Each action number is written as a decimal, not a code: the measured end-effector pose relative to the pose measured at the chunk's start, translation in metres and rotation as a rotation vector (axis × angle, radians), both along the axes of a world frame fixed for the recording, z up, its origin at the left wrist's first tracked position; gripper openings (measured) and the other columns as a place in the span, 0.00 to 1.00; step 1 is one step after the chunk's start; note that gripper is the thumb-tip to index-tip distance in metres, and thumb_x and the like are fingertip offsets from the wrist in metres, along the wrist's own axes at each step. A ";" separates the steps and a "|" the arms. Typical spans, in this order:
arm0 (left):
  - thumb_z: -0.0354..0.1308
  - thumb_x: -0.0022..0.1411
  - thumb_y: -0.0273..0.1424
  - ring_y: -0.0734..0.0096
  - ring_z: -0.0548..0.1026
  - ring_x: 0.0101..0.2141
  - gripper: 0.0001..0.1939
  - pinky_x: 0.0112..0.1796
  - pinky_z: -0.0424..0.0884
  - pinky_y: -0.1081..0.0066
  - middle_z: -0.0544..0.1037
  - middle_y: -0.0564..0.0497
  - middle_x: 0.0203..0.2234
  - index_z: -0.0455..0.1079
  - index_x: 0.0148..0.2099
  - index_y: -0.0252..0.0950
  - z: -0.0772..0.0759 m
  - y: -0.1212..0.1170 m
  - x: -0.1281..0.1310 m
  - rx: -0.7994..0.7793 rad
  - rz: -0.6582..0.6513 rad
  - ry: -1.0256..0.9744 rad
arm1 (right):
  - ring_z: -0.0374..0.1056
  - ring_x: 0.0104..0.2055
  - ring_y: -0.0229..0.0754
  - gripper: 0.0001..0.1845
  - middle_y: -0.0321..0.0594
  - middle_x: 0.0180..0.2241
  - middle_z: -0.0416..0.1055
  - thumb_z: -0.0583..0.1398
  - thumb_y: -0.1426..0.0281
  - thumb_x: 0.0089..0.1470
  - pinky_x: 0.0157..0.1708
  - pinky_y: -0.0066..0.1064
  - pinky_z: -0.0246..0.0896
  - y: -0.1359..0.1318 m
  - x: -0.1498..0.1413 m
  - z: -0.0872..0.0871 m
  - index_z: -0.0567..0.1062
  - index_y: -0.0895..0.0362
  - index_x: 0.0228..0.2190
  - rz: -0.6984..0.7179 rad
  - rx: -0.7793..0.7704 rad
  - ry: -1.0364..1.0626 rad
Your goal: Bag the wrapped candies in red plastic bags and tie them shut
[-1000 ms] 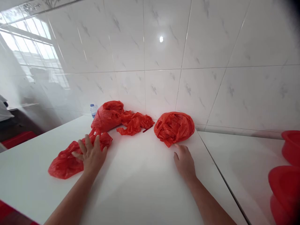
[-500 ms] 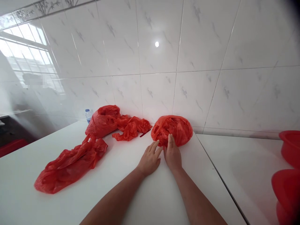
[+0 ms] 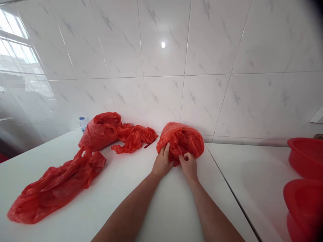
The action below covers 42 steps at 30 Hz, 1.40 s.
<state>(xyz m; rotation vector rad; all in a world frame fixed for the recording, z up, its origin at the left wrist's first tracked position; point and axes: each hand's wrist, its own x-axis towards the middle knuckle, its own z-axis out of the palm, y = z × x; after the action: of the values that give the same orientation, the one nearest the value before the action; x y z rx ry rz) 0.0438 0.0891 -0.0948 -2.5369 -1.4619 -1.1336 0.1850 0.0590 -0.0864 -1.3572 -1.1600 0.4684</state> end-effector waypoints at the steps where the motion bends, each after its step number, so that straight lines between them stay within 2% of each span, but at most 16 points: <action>1: 0.58 0.53 0.28 0.49 0.65 0.55 0.49 0.46 0.70 0.57 0.50 0.34 0.63 0.31 0.68 0.36 0.000 0.000 -0.001 -0.018 0.008 -0.002 | 0.53 0.25 0.36 0.17 0.30 0.21 0.56 0.60 0.60 0.44 0.28 0.29 0.53 -0.002 0.003 0.001 0.57 0.53 0.18 0.015 -0.005 0.058; 4: 0.60 0.52 0.29 0.48 0.66 0.54 0.48 0.48 0.69 0.57 0.54 0.34 0.62 0.35 0.68 0.35 0.001 0.002 -0.003 -0.067 0.021 0.006 | 0.51 0.22 0.34 0.23 0.27 0.17 0.52 0.63 0.58 0.42 0.25 0.28 0.51 -0.009 0.013 0.004 0.53 0.53 0.17 0.088 -0.009 0.243; 7: 0.61 0.52 0.30 0.47 0.65 0.55 0.46 0.49 0.67 0.57 0.53 0.36 0.63 0.41 0.67 0.37 0.003 0.003 -0.004 -0.107 0.024 0.015 | 0.59 0.25 0.36 0.23 0.28 0.18 0.60 0.63 0.58 0.41 0.28 0.30 0.59 -0.017 0.025 0.007 0.52 0.53 0.17 0.203 0.011 0.439; 10: 0.61 0.53 0.33 0.48 0.65 0.55 0.43 0.48 0.68 0.58 0.51 0.37 0.63 0.45 0.67 0.40 0.003 0.003 -0.005 -0.141 0.026 0.010 | 0.69 0.35 0.43 0.18 0.35 0.30 0.72 0.61 0.59 0.41 0.35 0.38 0.66 -0.026 0.040 0.008 0.56 0.53 0.19 0.318 0.024 0.592; 12: 0.60 0.54 0.34 0.49 0.64 0.56 0.42 0.48 0.67 0.59 0.51 0.38 0.64 0.45 0.67 0.40 0.003 0.003 -0.005 -0.156 0.028 0.003 | 0.70 0.41 0.46 0.13 0.38 0.37 0.74 0.61 0.61 0.42 0.37 0.42 0.67 -0.034 0.051 0.008 0.61 0.53 0.21 0.370 0.032 0.724; 14: 0.60 0.55 0.34 0.50 0.65 0.55 0.41 0.48 0.67 0.60 0.50 0.39 0.64 0.45 0.67 0.42 0.003 0.002 -0.005 -0.167 0.029 -0.002 | 0.70 0.42 0.47 0.09 0.38 0.38 0.75 0.61 0.64 0.42 0.38 0.43 0.68 -0.041 0.061 0.006 0.65 0.53 0.24 0.392 0.048 0.892; 17: 0.60 0.55 0.33 0.51 0.66 0.54 0.41 0.48 0.67 0.60 0.50 0.40 0.64 0.45 0.67 0.43 0.003 0.002 -0.006 -0.190 0.044 -0.002 | 0.72 0.37 0.44 0.06 0.37 0.33 0.76 0.60 0.66 0.43 0.37 0.40 0.69 -0.049 0.076 0.003 0.70 0.54 0.27 0.363 0.062 1.045; 20: 0.60 0.54 0.34 0.49 0.65 0.55 0.42 0.48 0.66 0.59 0.48 0.39 0.65 0.45 0.67 0.42 0.003 0.004 -0.005 -0.211 0.059 0.002 | 0.72 0.33 0.41 0.05 0.34 0.29 0.76 0.59 0.69 0.44 0.36 0.35 0.70 -0.057 0.090 0.000 0.72 0.54 0.28 0.289 0.073 1.054; 23: 0.59 0.54 0.33 0.51 0.65 0.55 0.42 0.49 0.65 0.61 0.49 0.40 0.65 0.44 0.67 0.43 0.003 0.004 -0.005 -0.221 0.066 0.002 | 0.72 0.35 0.38 0.06 0.32 0.30 0.76 0.59 0.69 0.45 0.38 0.32 0.70 -0.066 0.102 -0.001 0.73 0.54 0.30 0.239 0.074 1.054; 26: 0.60 0.54 0.34 0.51 0.65 0.55 0.42 0.48 0.66 0.62 0.49 0.40 0.65 0.44 0.67 0.44 0.002 0.005 -0.004 -0.228 0.083 -0.009 | 0.72 0.40 0.39 0.09 0.34 0.34 0.76 0.60 0.68 0.47 0.43 0.34 0.69 -0.078 0.116 -0.002 0.73 0.54 0.34 0.205 0.059 1.022; 29: 0.59 0.54 0.35 0.50 0.67 0.53 0.42 0.46 0.67 0.61 0.51 0.39 0.64 0.45 0.67 0.42 -0.001 0.007 -0.003 -0.228 0.108 -0.025 | 0.73 0.41 0.43 0.08 0.36 0.33 0.76 0.60 0.65 0.47 0.45 0.40 0.68 -0.093 0.132 -0.003 0.73 0.53 0.32 0.171 0.030 0.964; 31: 0.58 0.54 0.36 0.49 0.68 0.52 0.41 0.46 0.67 0.61 0.52 0.38 0.64 0.45 0.67 0.41 -0.003 0.010 -0.003 -0.224 0.133 -0.037 | 0.73 0.39 0.46 0.09 0.37 0.30 0.76 0.60 0.61 0.48 0.44 0.44 0.68 -0.105 0.141 -0.005 0.72 0.53 0.29 0.164 -0.009 0.926; 36: 0.58 0.55 0.32 0.50 0.68 0.52 0.41 0.46 0.67 0.61 0.51 0.36 0.63 0.44 0.67 0.39 0.000 0.009 -0.003 -0.165 0.152 -0.055 | 0.73 0.36 0.50 0.25 0.41 0.28 0.75 0.52 0.45 0.51 0.38 0.46 0.69 -0.126 0.147 -0.011 0.71 0.53 0.24 0.165 -0.170 0.559; 37: 0.58 0.55 0.31 0.50 0.67 0.53 0.41 0.47 0.67 0.61 0.51 0.36 0.63 0.44 0.67 0.39 0.003 0.007 -0.004 -0.141 0.146 -0.057 | 0.73 0.35 0.49 0.25 0.41 0.27 0.75 0.53 0.45 0.50 0.37 0.45 0.69 -0.127 0.147 -0.011 0.70 0.53 0.24 0.157 -0.159 0.589; 40: 0.56 0.56 0.29 0.47 0.59 0.58 0.35 0.52 0.61 0.55 0.52 0.36 0.62 0.51 0.64 0.38 0.012 -0.007 -0.008 -0.061 0.135 -0.065 | 0.72 0.33 0.46 0.19 0.37 0.24 0.74 0.60 0.50 0.45 0.38 0.40 0.69 -0.126 0.145 -0.007 0.70 0.53 0.23 0.135 -0.066 0.854; 42: 0.54 0.58 0.29 0.47 0.57 0.59 0.28 0.54 0.57 0.52 0.55 0.36 0.60 0.57 0.61 0.37 0.017 -0.022 -0.010 0.005 0.121 -0.076 | 0.72 0.33 0.45 0.17 0.36 0.26 0.75 0.62 0.53 0.43 0.38 0.38 0.69 -0.124 0.144 -0.004 0.72 0.53 0.25 0.140 -0.055 0.915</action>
<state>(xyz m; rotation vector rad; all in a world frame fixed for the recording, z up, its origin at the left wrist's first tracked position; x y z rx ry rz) 0.0340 0.0675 -0.0782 -2.3898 -1.6027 -1.2260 0.3286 -0.0650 -0.0907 -0.9181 -0.4760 1.0861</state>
